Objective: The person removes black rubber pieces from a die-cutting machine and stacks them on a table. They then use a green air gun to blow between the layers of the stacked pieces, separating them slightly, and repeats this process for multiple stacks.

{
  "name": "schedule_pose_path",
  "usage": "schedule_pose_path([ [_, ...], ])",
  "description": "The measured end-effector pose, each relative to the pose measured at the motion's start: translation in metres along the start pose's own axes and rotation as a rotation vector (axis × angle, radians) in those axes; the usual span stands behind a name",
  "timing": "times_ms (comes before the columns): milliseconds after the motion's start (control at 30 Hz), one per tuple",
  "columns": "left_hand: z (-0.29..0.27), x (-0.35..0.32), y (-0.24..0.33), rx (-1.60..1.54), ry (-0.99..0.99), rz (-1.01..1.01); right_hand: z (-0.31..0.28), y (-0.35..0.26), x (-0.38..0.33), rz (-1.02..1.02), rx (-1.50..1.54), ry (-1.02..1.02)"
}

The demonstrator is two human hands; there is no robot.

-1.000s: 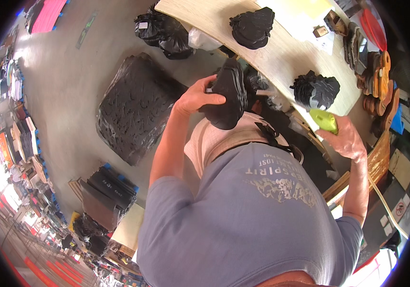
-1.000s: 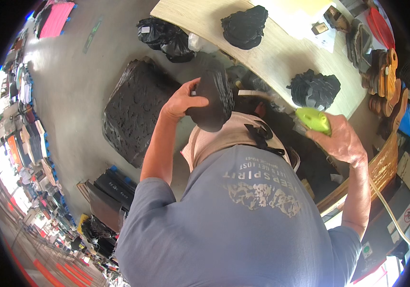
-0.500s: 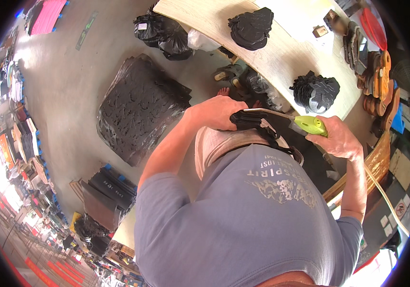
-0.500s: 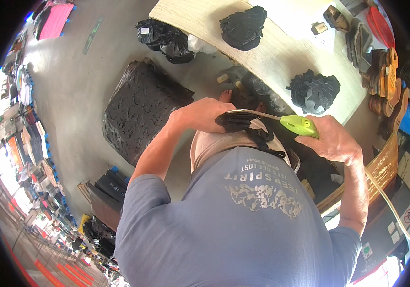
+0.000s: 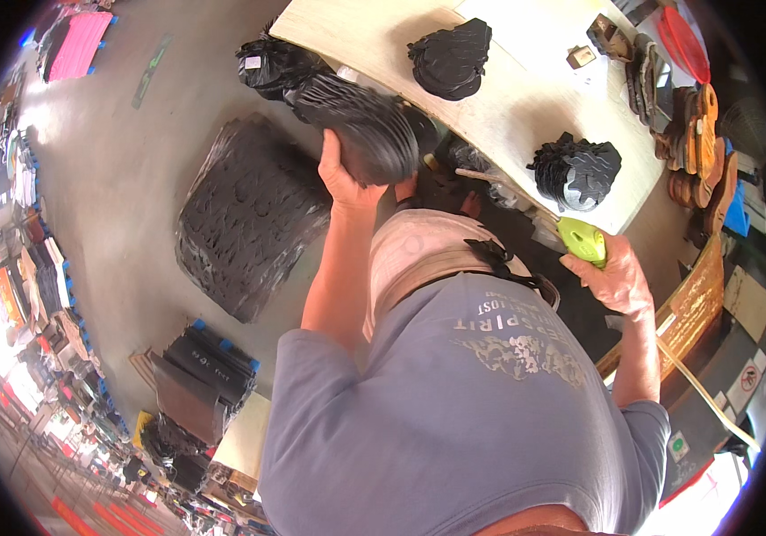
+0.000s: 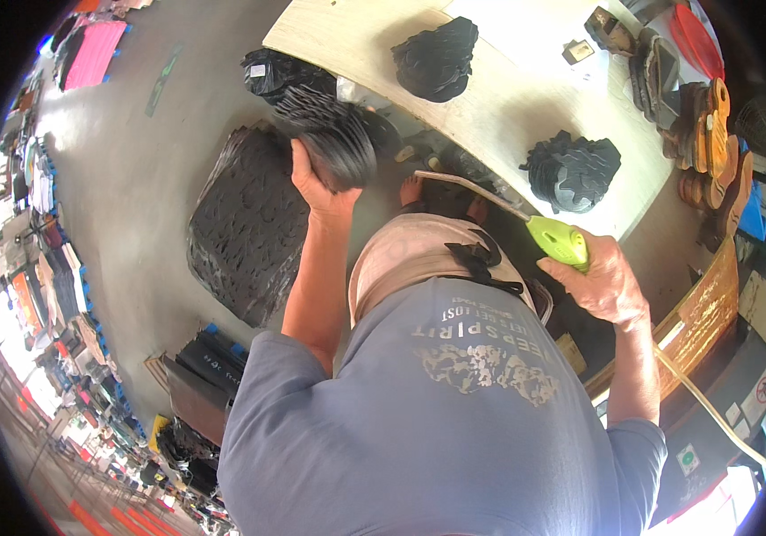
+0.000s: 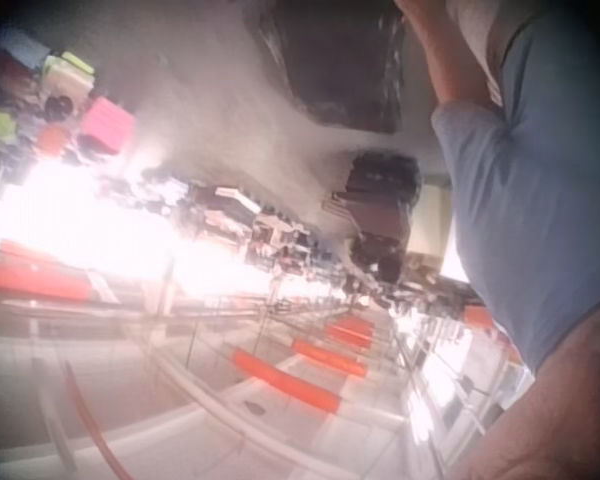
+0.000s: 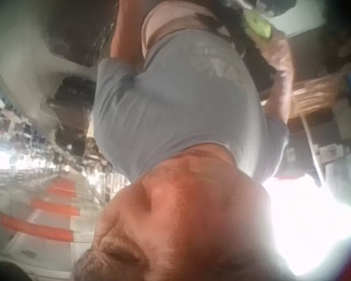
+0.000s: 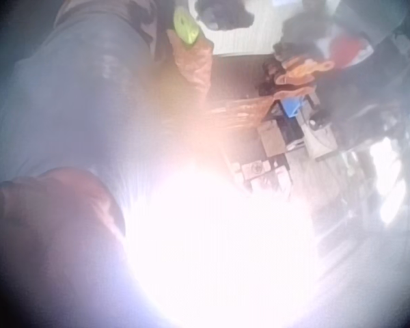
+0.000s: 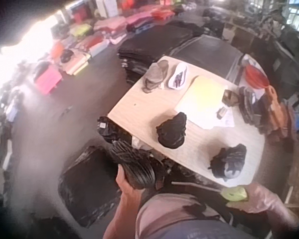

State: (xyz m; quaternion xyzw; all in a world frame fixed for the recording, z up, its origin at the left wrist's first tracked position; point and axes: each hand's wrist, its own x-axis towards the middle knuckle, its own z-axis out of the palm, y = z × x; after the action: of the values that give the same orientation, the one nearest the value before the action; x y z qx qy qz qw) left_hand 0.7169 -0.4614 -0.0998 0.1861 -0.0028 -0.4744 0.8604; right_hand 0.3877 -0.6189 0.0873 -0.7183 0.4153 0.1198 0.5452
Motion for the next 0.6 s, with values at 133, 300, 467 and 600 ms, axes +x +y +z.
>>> schedule_pose_path([
  [133,0.027,0.014,0.0,-0.024,0.045,0.125,0.013,-0.002,0.0,-0.089,-0.092,0.112],
  [300,0.047,0.02,-0.001,-0.13,0.065,0.127,0.013,-0.005,0.001,0.013,-0.034,0.227],
  [467,0.063,0.031,-0.01,-0.258,0.039,0.095,0.022,-0.004,0.004,-0.206,-0.177,0.173],
  [600,0.074,0.039,-0.012,-0.355,0.236,0.03,0.026,-0.004,0.01,-0.2,-0.25,0.151],
])
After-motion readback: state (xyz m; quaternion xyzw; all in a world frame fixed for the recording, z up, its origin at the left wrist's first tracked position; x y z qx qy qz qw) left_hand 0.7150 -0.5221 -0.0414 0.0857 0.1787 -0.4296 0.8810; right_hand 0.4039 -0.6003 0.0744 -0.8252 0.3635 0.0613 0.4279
